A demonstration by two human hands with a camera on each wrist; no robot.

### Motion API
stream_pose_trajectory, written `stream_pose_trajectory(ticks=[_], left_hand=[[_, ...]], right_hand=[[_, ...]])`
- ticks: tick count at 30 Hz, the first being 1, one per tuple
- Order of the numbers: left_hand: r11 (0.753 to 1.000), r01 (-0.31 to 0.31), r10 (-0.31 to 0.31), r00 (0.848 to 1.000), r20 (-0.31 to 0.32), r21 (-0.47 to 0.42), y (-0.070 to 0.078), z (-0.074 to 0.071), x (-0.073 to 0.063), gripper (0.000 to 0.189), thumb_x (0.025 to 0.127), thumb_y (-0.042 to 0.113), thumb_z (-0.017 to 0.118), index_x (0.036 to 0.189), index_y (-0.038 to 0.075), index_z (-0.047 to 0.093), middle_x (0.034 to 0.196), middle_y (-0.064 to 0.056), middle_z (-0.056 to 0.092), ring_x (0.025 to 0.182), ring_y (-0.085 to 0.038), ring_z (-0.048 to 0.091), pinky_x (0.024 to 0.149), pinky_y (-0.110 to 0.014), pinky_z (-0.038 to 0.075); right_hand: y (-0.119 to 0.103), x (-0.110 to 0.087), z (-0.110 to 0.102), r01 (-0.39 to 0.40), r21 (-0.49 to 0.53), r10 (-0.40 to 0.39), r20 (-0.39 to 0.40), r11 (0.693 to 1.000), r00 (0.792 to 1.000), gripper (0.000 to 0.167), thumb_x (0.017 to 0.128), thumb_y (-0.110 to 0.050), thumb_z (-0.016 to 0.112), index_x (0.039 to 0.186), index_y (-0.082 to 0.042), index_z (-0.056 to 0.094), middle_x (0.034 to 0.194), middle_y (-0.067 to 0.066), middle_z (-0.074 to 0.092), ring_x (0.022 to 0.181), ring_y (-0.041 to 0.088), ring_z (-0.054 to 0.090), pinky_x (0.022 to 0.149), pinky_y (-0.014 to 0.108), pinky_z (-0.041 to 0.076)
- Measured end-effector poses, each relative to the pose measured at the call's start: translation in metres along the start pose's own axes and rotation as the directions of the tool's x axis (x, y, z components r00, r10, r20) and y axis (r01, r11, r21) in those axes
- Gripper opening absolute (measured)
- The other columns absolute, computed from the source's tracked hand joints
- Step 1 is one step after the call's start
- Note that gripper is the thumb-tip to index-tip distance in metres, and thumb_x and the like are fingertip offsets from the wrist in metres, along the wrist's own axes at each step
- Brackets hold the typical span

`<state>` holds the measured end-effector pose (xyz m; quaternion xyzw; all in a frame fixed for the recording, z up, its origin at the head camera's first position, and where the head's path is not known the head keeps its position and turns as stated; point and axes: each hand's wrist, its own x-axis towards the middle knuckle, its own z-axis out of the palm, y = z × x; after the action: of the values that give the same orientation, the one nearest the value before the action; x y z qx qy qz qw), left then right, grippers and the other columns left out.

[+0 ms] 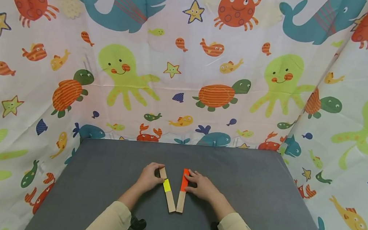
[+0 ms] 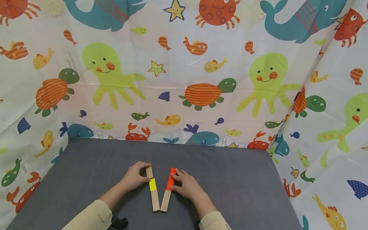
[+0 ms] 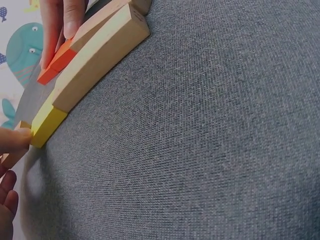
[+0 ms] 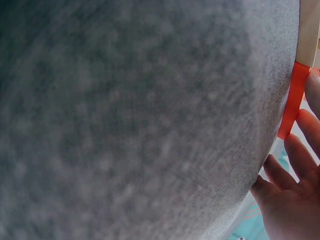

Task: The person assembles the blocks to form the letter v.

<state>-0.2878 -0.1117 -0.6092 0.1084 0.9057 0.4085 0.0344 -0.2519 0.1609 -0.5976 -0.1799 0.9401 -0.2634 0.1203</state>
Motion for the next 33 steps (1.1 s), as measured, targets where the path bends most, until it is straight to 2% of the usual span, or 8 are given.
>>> stream_pose_trajectory(ticks=[13,22,33], left_hand=[[1.000,0.015,-0.015,1.000,0.024,0.004,-0.0055,0.0026,0.0000,0.055,0.080,0.018,0.084,0.132,0.008,0.066,0.131,-0.011,0.062,0.124,-0.036,0.054,0.106,-0.056,0.042],[1.000,0.011,-0.011,1.000,0.010,0.017,-0.0054,0.0037,0.0001,0.042,0.092,0.016,0.074,0.132,0.008,0.066,0.132,-0.013,0.063,0.124,-0.035,0.055,0.106,-0.055,0.042],[1.000,0.006,-0.006,1.000,0.006,0.011,-0.0081,0.0056,0.0015,0.043,0.092,0.018,0.075,0.132,0.009,0.066,0.132,-0.012,0.063,0.124,-0.035,0.054,0.106,-0.055,0.042]], right_hand=[[-0.0001,-0.0005,0.0007,-0.005,0.005,0.005,0.004,1.000,1.000,0.064,0.095,-0.044,0.068,0.152,-0.024,0.047,0.165,0.003,0.031,0.151,0.037,0.027,0.115,0.064,0.029],[0.0015,0.0006,0.0007,-0.013,0.001,0.013,0.002,1.000,1.000,0.064,0.094,-0.045,0.068,0.151,-0.025,0.048,0.164,0.001,0.032,0.151,0.037,0.028,0.115,0.063,0.030],[0.0027,0.0001,0.0012,0.002,-0.007,-0.002,0.002,1.000,1.000,0.064,0.095,-0.045,0.068,0.152,-0.025,0.047,0.164,0.001,0.032,0.151,0.036,0.028,0.116,0.063,0.028]])
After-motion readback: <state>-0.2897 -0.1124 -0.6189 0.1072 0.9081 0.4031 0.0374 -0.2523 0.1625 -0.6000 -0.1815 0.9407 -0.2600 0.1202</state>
